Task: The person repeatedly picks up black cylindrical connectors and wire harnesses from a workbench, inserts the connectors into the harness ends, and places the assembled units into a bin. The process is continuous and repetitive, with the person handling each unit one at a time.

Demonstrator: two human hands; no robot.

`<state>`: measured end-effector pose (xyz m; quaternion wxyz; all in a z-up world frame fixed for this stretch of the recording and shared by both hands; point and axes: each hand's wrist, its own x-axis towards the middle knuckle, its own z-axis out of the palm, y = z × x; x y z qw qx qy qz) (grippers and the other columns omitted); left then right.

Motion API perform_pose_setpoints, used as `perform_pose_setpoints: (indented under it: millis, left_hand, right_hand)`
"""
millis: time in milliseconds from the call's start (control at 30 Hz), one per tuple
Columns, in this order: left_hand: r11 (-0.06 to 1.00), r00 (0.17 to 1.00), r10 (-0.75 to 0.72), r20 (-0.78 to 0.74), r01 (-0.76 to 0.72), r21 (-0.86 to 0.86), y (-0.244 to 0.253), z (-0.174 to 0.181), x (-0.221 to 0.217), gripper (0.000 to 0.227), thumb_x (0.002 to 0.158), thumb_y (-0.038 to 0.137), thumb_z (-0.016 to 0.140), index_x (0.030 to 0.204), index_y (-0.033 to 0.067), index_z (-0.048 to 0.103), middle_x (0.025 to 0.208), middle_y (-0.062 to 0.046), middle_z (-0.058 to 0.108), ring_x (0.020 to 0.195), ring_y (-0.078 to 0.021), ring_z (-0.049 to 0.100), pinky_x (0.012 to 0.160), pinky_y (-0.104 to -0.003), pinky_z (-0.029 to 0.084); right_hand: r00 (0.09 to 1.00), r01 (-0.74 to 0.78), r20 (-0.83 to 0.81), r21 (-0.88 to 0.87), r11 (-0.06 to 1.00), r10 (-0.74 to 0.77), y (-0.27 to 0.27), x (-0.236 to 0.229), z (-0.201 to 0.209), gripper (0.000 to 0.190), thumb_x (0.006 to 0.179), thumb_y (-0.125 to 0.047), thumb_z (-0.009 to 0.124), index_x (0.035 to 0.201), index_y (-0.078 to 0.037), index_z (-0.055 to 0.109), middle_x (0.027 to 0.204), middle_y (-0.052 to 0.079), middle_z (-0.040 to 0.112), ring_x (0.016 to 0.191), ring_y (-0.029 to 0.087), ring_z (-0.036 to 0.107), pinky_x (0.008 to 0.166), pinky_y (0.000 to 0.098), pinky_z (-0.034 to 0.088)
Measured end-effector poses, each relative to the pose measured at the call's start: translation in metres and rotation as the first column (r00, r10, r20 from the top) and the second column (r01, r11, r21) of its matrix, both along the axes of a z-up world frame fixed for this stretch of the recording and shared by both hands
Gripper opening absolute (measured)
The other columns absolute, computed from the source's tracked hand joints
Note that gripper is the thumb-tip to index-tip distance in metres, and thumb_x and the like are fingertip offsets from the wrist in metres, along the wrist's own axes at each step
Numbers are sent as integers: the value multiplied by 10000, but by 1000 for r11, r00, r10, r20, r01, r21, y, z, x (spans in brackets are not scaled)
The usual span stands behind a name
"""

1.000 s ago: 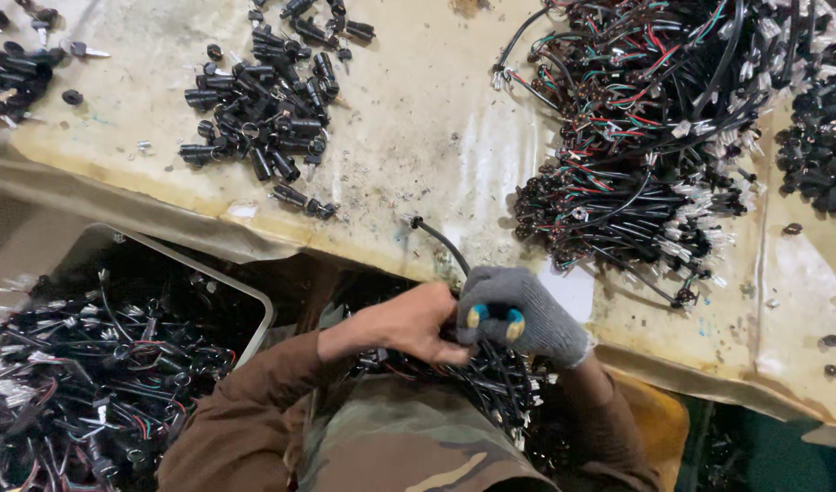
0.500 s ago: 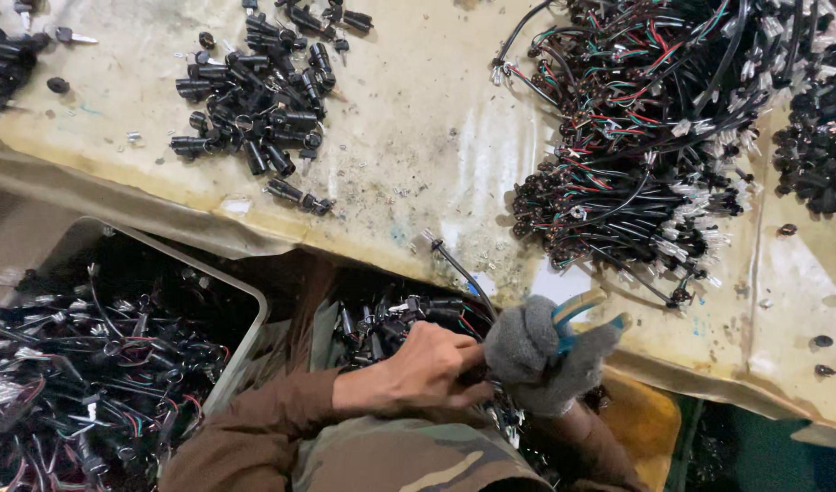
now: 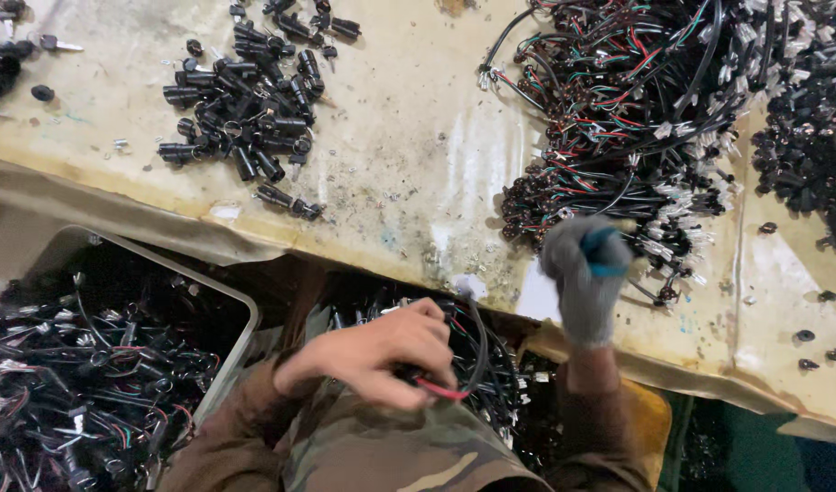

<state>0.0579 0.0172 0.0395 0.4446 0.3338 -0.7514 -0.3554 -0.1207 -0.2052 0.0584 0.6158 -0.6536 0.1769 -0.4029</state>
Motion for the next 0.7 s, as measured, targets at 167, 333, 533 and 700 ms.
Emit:
perform_pose_setpoints:
  millis: [167,333,533,700]
  left_hand:
    - [997,895,58,443,-75,21,14,2,-20,450,880,239,691,1310,106,668,1096,-94,651,1080,-281,593,986,-418,411]
    - [960,934,278,223,-276,-43,21,-32,-7,491,906,195,708,1373,80,608,1291,-179,606,1181,-350,596,983,-412,488]
    - [176,93,970,226,-907,-382,4,-82,104,348,860,26,718,1203,62,667,1271,-113,659,1177,-336,602,1004,-424,529]
    - [80,-247,795,553,-862,-501,-24,-123,208,356,820,203,793,1134,50,730,1219,-110,661,1165,-317,568,954,-479,464]
  right_hand:
    - [715,-61,-452,-801,596,-534,-110,26,-44,457,805,-293,956,1131,-89,709,891,110,723,758,246,698,694,355,546]
    - [711,173,-317,-787,593,-628,-153,18,-53,407,802,-238,1035,936,-81,684,919,78,702,780,227,653,737,356,527]
    - [879,442,95,-534,721,-468,-106,20,-10,277,935,-23,891,1036,-49,635,1004,92,675,861,181,643,810,311,570]
    - [874,-173,-361,-857,486,-326,-3,63,-46,296,880,-292,862,905,-76,662,764,79,650,625,238,640,568,386,496]
